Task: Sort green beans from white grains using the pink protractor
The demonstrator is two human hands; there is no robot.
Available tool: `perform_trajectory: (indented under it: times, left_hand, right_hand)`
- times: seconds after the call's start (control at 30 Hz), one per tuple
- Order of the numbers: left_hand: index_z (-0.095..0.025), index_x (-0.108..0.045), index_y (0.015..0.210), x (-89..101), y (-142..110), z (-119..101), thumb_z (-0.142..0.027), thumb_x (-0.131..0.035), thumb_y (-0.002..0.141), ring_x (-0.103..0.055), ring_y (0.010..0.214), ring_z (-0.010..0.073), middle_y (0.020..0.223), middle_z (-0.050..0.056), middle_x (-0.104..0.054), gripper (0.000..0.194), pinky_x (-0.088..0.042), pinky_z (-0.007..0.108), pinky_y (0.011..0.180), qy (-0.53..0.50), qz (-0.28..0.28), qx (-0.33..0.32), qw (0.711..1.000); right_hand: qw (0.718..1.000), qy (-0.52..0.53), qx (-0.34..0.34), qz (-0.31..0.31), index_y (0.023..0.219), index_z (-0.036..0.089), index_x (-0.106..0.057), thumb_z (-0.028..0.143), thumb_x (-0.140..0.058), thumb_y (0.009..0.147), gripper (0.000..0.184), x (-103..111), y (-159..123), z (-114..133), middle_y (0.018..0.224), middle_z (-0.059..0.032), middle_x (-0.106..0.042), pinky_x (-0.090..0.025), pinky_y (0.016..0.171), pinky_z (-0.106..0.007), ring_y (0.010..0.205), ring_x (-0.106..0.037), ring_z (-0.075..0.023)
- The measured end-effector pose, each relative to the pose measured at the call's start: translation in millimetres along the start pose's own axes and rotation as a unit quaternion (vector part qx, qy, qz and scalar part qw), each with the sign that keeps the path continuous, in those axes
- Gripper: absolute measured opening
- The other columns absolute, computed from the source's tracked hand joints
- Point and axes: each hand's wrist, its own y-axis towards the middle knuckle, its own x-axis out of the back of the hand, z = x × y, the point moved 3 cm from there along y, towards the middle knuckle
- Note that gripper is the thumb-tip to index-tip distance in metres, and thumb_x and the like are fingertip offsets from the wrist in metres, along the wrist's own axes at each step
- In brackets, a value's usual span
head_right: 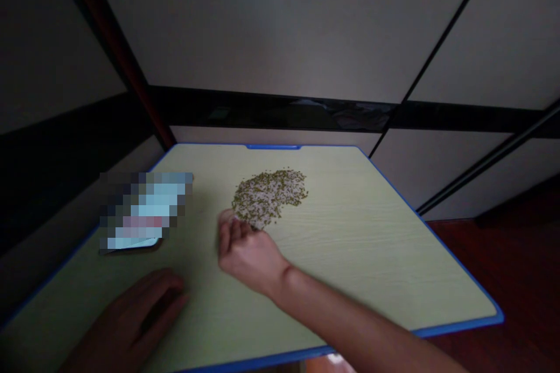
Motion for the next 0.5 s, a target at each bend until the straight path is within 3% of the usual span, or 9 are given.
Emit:
perform_trajectory:
  times: [0.13,0.23,0.3,0.4,0.43,0.5]
  left_hand:
    - [-0.027,-0.061,0.081,1.9,0.0,-1.8,-0.046,-0.042,0.089,-0.069,0.07,0.0122,0.077,-0.004,-0.071,0.027,-0.054,0.017,0.058,0.022,-0.013,-0.012,1.0]
    - [-0.028,-0.06,0.076,4.6,2.8,-5.1,-0.045,-0.042,0.089,-0.069,0.066,0.011,0.072,-0.005,-0.07,0.029,-0.054,0.016,0.059,0.022,-0.02,-0.021,0.999]
    - [-0.028,-0.059,0.075,6.4,5.2,-7.1,-0.046,-0.041,0.089,-0.068,0.062,0.0099,0.069,-0.006,-0.069,0.029,-0.054,0.015,0.058,0.02,-0.029,-0.029,0.999]
    - [-0.028,-0.06,0.075,7.0,6.8,-7.3,-0.047,-0.042,0.089,-0.068,0.061,0.01,0.068,-0.006,-0.069,0.03,-0.053,0.015,0.057,0.026,-0.039,-0.036,0.998]
    - [-0.028,-0.06,0.076,6.6,6.4,-6.4,-0.048,-0.042,0.089,-0.068,0.062,0.0105,0.069,-0.006,-0.069,0.03,-0.054,0.015,0.057,0.03,-0.039,-0.034,0.998]
    - [-0.028,-0.061,0.076,4.7,3.8,-3.3,-0.05,-0.043,0.088,-0.069,0.063,0.0115,0.07,-0.005,-0.07,0.031,-0.054,0.016,0.057,0.04,-0.037,-0.031,0.998]
  right_hand:
    - [0.997,0.058,-0.048,0.015,0.124,-0.001,-0.056,-0.004,-0.044,0.08,0.046,3.4,-6.7,-22.2,0.101,-0.0212,-0.072,-0.055,0.05,-0.028,0.076,-0.07,-0.023]
    - [0.971,0.183,-0.151,0.005,0.12,0.005,-0.062,0.005,-0.048,0.081,0.041,7.0,-14.5,-46.6,0.073,-0.0117,-0.074,-0.051,0.049,-0.028,0.057,-0.066,-0.0184]
    - [0.914,0.313,-0.251,-0.06,0.111,0.009,-0.067,0.015,-0.047,0.084,0.034,10.1,-21.0,-68.8,0.074,-0.0102,-0.074,-0.051,0.053,-0.029,0.055,-0.065,-0.0162]
    - [0.759,0.512,-0.378,-0.138,0.097,0.008,-0.07,0.026,-0.056,0.078,0.03,7.0,-34.4,-107.4,0.08,-0.0119,-0.074,-0.054,0.057,-0.03,0.065,-0.069,-0.0191]
    - [0.712,0.549,-0.411,-0.149,0.093,0.008,-0.07,0.028,-0.061,0.073,0.03,4.3,-40.2,-121.0,0.079,-0.0116,-0.074,-0.055,0.058,-0.03,0.066,-0.07,-0.0199]
    - [0.656,0.575,-0.459,-0.169,0.085,0.011,-0.07,0.028,-0.07,0.063,0.028,-1.3,-54.4,-148.3,0.075,-0.0096,-0.074,-0.055,0.06,-0.031,0.064,-0.07,-0.0197]
